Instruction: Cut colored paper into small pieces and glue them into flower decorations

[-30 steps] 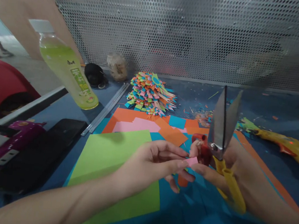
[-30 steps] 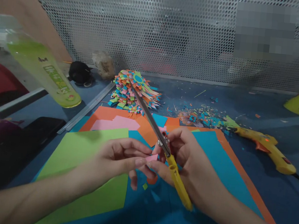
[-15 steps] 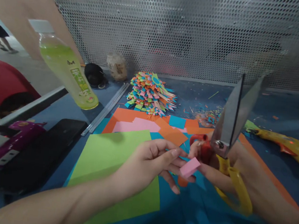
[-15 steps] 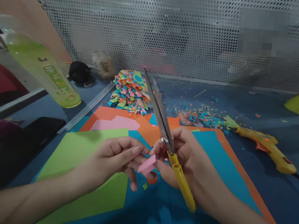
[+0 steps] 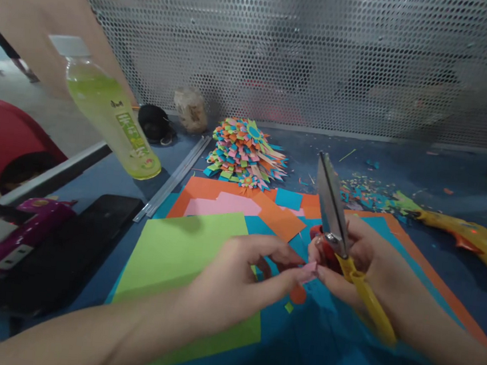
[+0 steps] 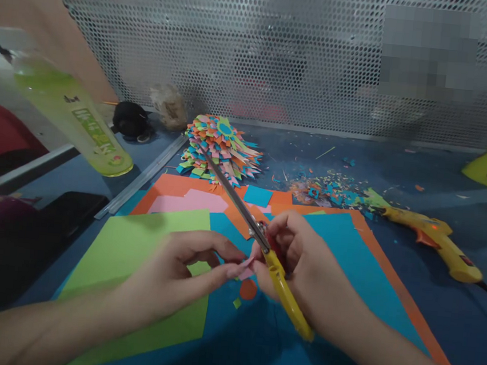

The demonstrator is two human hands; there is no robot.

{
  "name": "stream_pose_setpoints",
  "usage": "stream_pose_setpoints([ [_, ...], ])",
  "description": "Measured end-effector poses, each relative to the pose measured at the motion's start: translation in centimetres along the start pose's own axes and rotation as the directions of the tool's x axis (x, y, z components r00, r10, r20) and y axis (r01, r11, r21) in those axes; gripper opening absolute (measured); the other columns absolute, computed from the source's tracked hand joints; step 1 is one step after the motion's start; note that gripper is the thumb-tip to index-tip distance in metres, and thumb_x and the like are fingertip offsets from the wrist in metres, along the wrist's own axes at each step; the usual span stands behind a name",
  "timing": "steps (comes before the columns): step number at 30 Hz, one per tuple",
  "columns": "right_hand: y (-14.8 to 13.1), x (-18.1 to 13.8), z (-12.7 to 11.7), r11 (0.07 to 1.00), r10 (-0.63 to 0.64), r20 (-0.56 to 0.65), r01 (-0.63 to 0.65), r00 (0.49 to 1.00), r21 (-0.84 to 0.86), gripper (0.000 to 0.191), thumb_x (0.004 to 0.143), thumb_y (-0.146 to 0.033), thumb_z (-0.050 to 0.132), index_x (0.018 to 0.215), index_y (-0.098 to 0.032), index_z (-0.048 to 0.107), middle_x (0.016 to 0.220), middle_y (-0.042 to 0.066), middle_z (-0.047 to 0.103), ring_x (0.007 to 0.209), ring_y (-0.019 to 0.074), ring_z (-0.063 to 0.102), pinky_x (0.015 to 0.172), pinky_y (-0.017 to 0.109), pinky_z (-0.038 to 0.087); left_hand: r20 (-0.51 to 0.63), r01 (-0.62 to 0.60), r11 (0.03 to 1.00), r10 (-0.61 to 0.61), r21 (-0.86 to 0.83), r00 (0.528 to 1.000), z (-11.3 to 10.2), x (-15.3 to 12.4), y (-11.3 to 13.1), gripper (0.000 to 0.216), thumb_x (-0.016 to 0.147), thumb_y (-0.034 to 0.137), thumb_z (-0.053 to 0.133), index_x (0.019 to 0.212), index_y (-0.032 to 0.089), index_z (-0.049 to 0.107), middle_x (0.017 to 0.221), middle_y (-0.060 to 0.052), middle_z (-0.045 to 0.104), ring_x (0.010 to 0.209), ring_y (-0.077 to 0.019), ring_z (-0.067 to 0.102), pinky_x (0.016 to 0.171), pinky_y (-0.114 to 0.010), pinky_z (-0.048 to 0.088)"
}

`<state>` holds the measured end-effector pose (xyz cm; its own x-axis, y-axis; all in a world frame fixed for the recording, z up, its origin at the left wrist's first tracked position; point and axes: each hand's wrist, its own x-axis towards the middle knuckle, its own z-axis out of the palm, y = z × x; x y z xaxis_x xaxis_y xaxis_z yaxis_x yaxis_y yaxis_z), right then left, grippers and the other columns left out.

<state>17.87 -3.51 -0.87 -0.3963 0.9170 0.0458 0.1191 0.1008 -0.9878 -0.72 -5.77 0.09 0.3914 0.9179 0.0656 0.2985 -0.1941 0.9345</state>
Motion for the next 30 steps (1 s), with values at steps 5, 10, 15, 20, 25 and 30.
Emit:
stream_pose_setpoints([
  [5, -0.4, 0.1, -0.1, 1.000, -0.020, -0.006, 0.020, 1.000, -0.020, 0.027, 0.071, -0.014, 0.068, 0.083, -0.024, 0.046, 0.071, -0.006, 0.057, 0.060, 0.0096, 0.060, 0.053, 0.019, 0.049, 0.044, -0.015, 0.997, 0.012, 0.074, 0.999, -0.1, 0.1, 0.0, 0.016, 0.085, 0.018, 0.050, 0.080, 0.016, 0.065, 0.076, -0.002, 0.072, 0.065, -0.0100, 0.062, 0.058, -0.018, 0.045],
  [10, -0.3, 0.3, -0.1, 0.998, -0.055, -0.055, 0.057, 0.997, 0.029, 0.030, 0.069, -0.017, 0.069, 0.083, -0.025, 0.044, 0.071, -0.006, 0.058, 0.062, 0.0112, 0.060, 0.055, 0.021, 0.050, 0.084, 0.179, 0.960, -0.164, -0.217, 0.983, 0.0, 0.4, -0.1, 0.016, 0.083, 0.026, 0.055, 0.072, 0.015, 0.058, 0.069, -0.002, 0.069, 0.052, -0.0064, 0.056, 0.047, -0.016, 0.043],
  [15, -0.6, 0.1, -0.3, 0.993, -0.077, -0.077, 0.069, 0.994, -0.095, 0.027, 0.071, -0.027, 0.069, 0.084, -0.025, 0.045, 0.075, -0.004, 0.055, 0.065, 0.0127, 0.057, 0.058, 0.024, 0.051, 0.037, 0.225, 0.877, -0.232, -0.424, 0.972, -0.2, 0.8, -0.1, 0.010, 0.077, 0.021, 0.062, 0.071, 0.014, 0.057, 0.059, 0.000, 0.066, 0.052, -0.0088, 0.061, 0.044, -0.016, 0.045],
  [20, -0.2, -0.1, -0.4, 0.975, -0.047, -0.108, 0.022, 0.993, -0.222, 0.030, 0.077, -0.034, 0.065, 0.091, -0.025, 0.041, 0.087, 0.001, 0.056, 0.073, 0.0155, 0.054, 0.061, 0.028, 0.048, -0.191, 0.047, 0.806, -0.195, -0.590, 0.962, -0.8, 1.4, 0.2, 0.018, 0.081, 0.025, 0.061, 0.070, 0.015, 0.051, 0.060, 0.000, 0.067, 0.045, -0.0084, 0.060, 0.037, -0.015, 0.042],
  [25, -0.6, 0.0, -0.6, 0.952, 0.066, -0.068, -0.084, 0.995, -0.295, 0.032, 0.078, -0.044, 0.060, 0.087, -0.024, 0.038, 0.082, 0.001, 0.052, 0.069, 0.0161, 0.051, 0.059, 0.031, 0.047, -0.400, -0.152, 0.750, -0.160, -0.643, 0.902, -1.2, 1.4, 0.5, 0.020, 0.084, 0.026, 0.058, 0.070, 0.017, 0.048, 0.057, 0.002, 0.065, 0.044, -0.0078, 0.057, 0.036, -0.015, 0.041],
  [30, -1.2, -0.2, -0.6, 0.893, 0.171, 0.021, -0.146, 0.985, -0.425, 0.032, 0.076, -0.043, 0.059, 0.087, -0.023, 0.037, 0.086, 0.002, 0.052, 0.078, 0.0195, 0.053, 0.065, 0.034, 0.048, -0.427, -0.195, 0.701, -0.171, -0.686, 0.888, -1.4, 1.2, 0.7, 0.023, 0.088, 0.019, 0.048, 0.065, 0.017, 0.047, 0.052, 0.002, 0.062, 0.039, -0.0075, 0.053, 0.034, -0.015, 0.038],
])
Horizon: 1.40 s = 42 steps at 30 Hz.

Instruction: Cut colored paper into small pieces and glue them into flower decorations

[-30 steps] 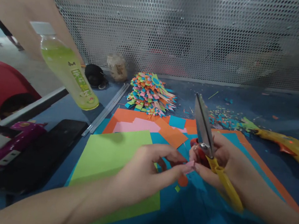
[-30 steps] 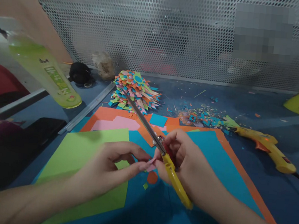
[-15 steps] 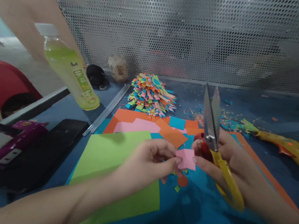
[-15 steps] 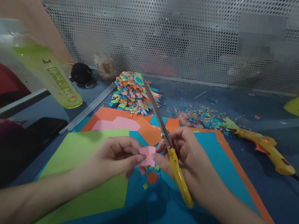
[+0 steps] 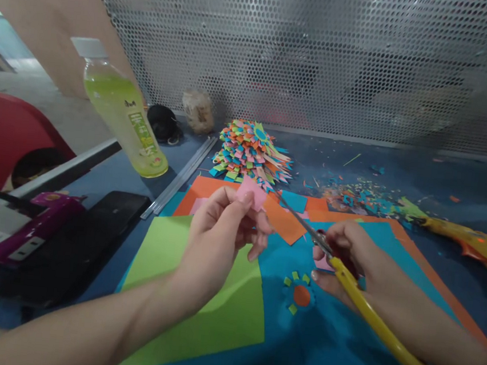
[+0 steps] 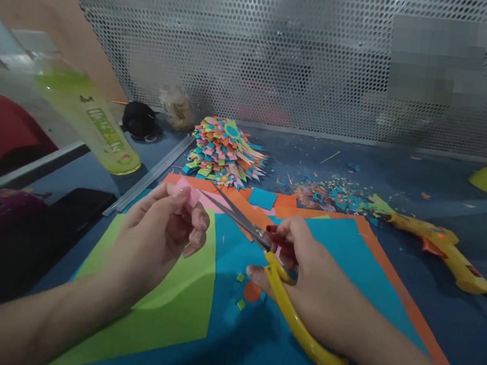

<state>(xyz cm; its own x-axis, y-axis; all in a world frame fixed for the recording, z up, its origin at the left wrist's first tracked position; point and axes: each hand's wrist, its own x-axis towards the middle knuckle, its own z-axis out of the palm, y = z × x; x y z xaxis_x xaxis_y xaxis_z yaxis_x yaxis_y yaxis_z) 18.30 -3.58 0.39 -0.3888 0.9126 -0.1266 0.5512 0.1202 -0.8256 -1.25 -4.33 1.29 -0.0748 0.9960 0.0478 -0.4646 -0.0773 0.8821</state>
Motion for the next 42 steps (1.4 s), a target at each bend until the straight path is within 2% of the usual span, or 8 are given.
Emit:
stream_pose_setpoints([
  [3, -0.1, -0.2, 0.1, 0.999, -0.019, 0.031, 0.021, 0.999, -0.047, 0.029, 0.078, -0.041, 0.058, 0.089, -0.023, 0.038, 0.085, 0.001, 0.052, 0.077, 0.0185, 0.052, 0.062, 0.031, 0.047, 0.016, 0.006, 1.000, -0.007, 0.007, 1.000, 0.1, 0.0, -0.1, 0.023, 0.087, 0.017, 0.047, 0.064, 0.018, 0.046, 0.053, 0.003, 0.062, 0.039, -0.0075, 0.052, 0.034, -0.016, 0.038],
  [9, -0.6, -0.2, 0.1, 0.994, 0.007, 0.092, -0.017, 0.996, 0.108, 0.035, 0.073, -0.041, 0.068, 0.081, -0.023, 0.040, 0.080, -0.002, 0.047, 0.075, 0.0146, 0.051, 0.064, 0.025, 0.047, 0.132, 0.008, 0.999, -0.015, 0.048, 0.991, 0.2, -0.4, -0.6, 0.016, 0.083, 0.014, 0.052, 0.068, 0.017, 0.048, 0.059, 0.001, 0.067, 0.043, -0.0087, 0.057, 0.035, -0.016, 0.040],
  [12, -0.7, -0.3, -0.2, 0.995, 0.014, 0.101, -0.024, 0.995, 0.097, 0.033, 0.075, -0.042, 0.066, 0.080, -0.023, 0.040, 0.075, -0.004, 0.043, 0.067, 0.0128, 0.045, 0.057, 0.024, 0.043, 0.192, -0.009, 0.998, -0.004, 0.069, 0.981, 0.1, -0.6, -0.7, 0.012, 0.085, 0.015, 0.053, 0.073, 0.017, 0.051, 0.063, -0.001, 0.069, 0.044, -0.0085, 0.058, 0.037, -0.016, 0.042],
  [18, -0.4, -0.3, -0.6, 0.998, 0.014, 0.123, -0.021, 0.992, 0.059, 0.030, 0.078, -0.043, 0.063, 0.082, -0.023, 0.041, 0.071, -0.005, 0.042, 0.062, 0.0128, 0.039, 0.054, 0.026, 0.038, 0.176, -0.028, 0.993, 0.007, 0.117, 0.984, 0.1, -0.8, -0.4, 0.018, 0.086, 0.022, 0.054, 0.069, 0.017, 0.050, 0.056, 0.001, 0.064, 0.044, -0.0081, 0.056, 0.036, -0.015, 0.039],
  [29, -0.1, -0.4, -0.7, 1.000, 0.006, 0.161, -0.009, 0.987, 0.018, 0.028, 0.078, -0.042, 0.063, 0.085, -0.025, 0.041, 0.079, -0.001, 0.050, 0.068, 0.0168, 0.050, 0.057, 0.031, 0.040, 0.139, -0.044, 0.978, 0.015, 0.205, 0.990, 0.2, -1.0, -0.3, 0.018, 0.083, 0.022, 0.056, 0.066, 0.018, 0.050, 0.052, 0.003, 0.060, 0.042, -0.0077, 0.053, 0.037, -0.017, 0.039],
  [42, 0.4, -0.5, -0.6, 0.999, -0.036, 0.141, 0.031, 0.989, 0.039, 0.022, 0.080, -0.036, 0.062, 0.085, -0.024, 0.044, 0.076, -0.002, 0.052, 0.067, 0.0149, 0.053, 0.058, 0.029, 0.045, 0.184, -0.085, 0.969, 0.042, 0.230, 0.982, 0.2, -1.2, -0.2, 0.019, 0.085, 0.019, 0.054, 0.066, 0.018, 0.050, 0.054, 0.003, 0.059, 0.046, -0.0083, 0.054, 0.040, -0.018, 0.040],
])
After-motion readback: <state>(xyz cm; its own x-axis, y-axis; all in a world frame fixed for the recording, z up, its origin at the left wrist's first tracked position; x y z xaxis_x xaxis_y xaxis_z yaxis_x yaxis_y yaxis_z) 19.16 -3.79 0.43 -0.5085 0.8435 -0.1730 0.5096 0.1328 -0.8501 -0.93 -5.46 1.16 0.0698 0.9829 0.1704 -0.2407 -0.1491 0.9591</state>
